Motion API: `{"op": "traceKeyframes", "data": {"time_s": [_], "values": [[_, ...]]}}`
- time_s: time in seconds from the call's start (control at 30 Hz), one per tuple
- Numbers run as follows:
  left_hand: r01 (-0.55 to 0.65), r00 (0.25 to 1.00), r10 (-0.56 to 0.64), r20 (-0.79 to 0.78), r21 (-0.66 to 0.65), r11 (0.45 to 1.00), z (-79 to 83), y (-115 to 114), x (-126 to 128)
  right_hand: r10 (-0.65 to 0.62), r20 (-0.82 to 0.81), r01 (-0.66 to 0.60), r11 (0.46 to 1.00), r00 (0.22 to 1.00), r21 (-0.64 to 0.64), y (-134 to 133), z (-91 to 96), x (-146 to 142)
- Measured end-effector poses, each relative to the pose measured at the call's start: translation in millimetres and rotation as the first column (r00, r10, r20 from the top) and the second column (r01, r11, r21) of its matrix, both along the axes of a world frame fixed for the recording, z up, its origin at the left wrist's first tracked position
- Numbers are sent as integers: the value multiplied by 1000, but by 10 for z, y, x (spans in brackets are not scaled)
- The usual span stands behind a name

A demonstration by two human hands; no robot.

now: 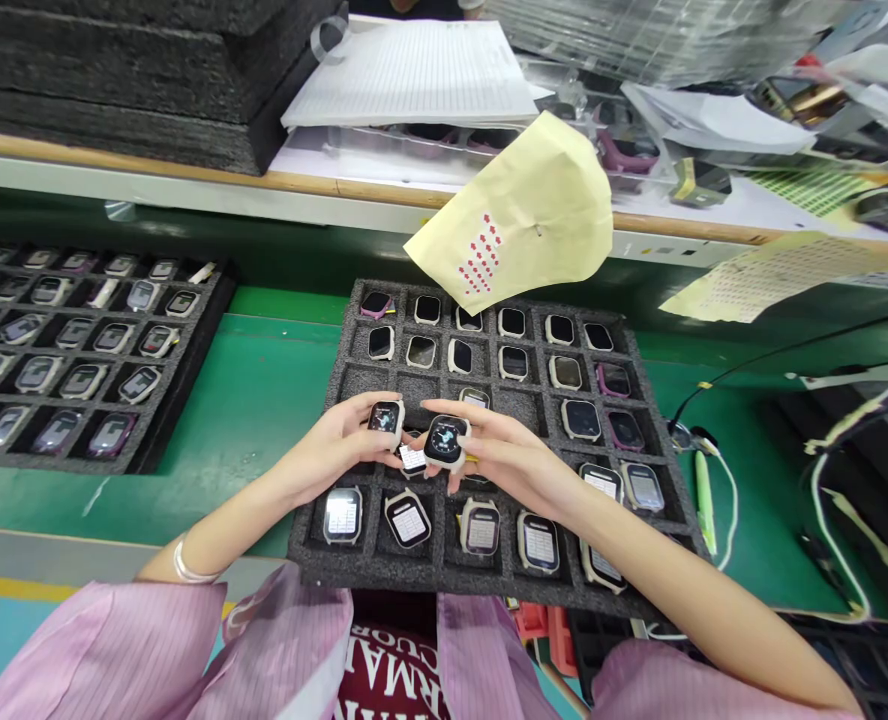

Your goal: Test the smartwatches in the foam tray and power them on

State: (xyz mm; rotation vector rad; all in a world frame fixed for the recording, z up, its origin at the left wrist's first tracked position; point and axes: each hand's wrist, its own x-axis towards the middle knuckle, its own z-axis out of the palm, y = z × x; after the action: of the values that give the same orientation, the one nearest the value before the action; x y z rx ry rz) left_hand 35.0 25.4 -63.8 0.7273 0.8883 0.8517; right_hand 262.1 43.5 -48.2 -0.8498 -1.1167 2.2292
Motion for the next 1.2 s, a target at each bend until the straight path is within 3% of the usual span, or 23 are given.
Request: {"op": "traceKeyframes", "data": {"time_s": [0.17,0.47,0.6,0.7,0.8,0.93,1.0,1.03,1.07,1.13,1.2], "values": [[-27,998,32,61,-78,997,44,19,-27,11,120,-30,988,993,153,-8,-29,-17],[11,1000,-11,-18,-15,1000,-36,-40,18,37,194,-92,954,980,284,-17,-107,-25],[11,1000,-11,-4,-15,1000,-38,-30,12,58,300,-185,891,952,415,-35,-95,-36],[21,1000,-21,-2,-10,1000,-21,-28,3,-21,452,-278,762,892,585,-67,-72,-44],[36,999,-36,5,-6,999,-17,-33,-6,-117,511,-364,569,852,737,-88,-43,-38],[20,1000,-20,8,21,1000,-38,-48,-3,-202,510,-428,339,836,838,-68,2,7],[24,1000,-24,17,43,999,-48,-57,2,-255,509,-448,262,822,855,-49,32,36],[26,999,-27,20,57,998,-51,-62,4,-261,511,-449,264,819,854,-43,49,48],[28,999,-30,20,74,997,-53,-66,5,-245,512,-437,301,823,847,-40,64,57],[36,999,-37,5,108,994,-53,-75,4,-180,497,-380,446,849,811,-51,83,62],[43,999,-40,-24,133,990,-48,-82,0,-126,455,-283,631,882,723,-82,81,47]]}}
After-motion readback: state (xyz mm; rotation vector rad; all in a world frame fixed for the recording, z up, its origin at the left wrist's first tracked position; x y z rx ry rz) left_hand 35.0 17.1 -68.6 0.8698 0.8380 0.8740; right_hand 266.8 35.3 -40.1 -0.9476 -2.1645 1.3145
